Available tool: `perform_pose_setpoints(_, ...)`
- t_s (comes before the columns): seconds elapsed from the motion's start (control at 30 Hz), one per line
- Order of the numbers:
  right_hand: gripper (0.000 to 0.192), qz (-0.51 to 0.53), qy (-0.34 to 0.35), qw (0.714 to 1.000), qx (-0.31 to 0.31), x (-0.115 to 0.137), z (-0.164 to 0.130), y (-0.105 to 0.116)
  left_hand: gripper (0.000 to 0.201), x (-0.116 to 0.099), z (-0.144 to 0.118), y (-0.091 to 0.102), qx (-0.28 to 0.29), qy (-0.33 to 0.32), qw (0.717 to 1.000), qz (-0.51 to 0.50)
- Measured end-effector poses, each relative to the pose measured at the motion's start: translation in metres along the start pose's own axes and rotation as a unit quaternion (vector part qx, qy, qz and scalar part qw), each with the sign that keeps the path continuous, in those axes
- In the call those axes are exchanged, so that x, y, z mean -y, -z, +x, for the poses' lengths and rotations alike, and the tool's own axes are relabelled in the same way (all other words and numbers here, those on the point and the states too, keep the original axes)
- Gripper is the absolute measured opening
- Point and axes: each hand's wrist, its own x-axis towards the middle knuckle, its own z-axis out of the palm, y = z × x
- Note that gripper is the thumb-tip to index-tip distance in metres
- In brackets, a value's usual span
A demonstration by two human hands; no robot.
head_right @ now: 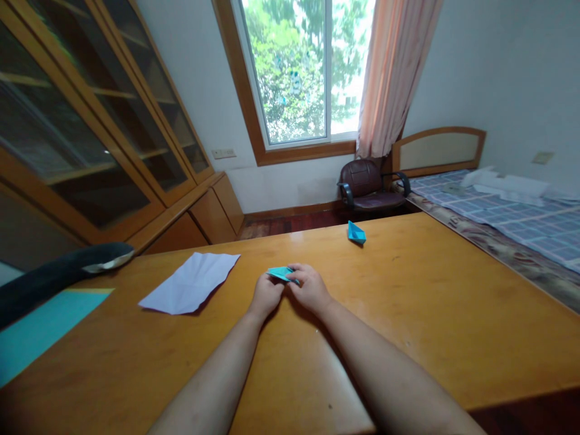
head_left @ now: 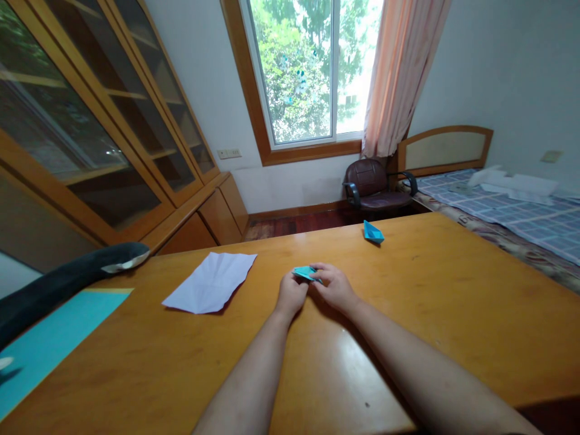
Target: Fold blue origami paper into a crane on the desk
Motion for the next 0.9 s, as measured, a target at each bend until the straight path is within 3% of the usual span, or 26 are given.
perform_pose_setpoints(0.33, 0.02, -0.068, 0.062, 0.995, -0.035, 0.008, 0.001, 0.003, 0.02, 0.002, 0.001, -0.002, 0.002, -0.009, 1.0, -0.013)
perform_pose_setpoints(0.73, 0.021, -0.033, 0.071, 0.996, -0.04, 0.014, 0.0, 0.004, 0.02, -0.004, 0.0, -0.004, 0.001, -0.008, 0.999, -0.044)
perform_pose_setpoints(0.9, 0.014, -0.039, 0.089, 0.992, -0.084, 0.013, 0.0, 0.002, 0.021, -0.009, -0.001, -0.007, 0.007, -0.006, 0.997, -0.077)
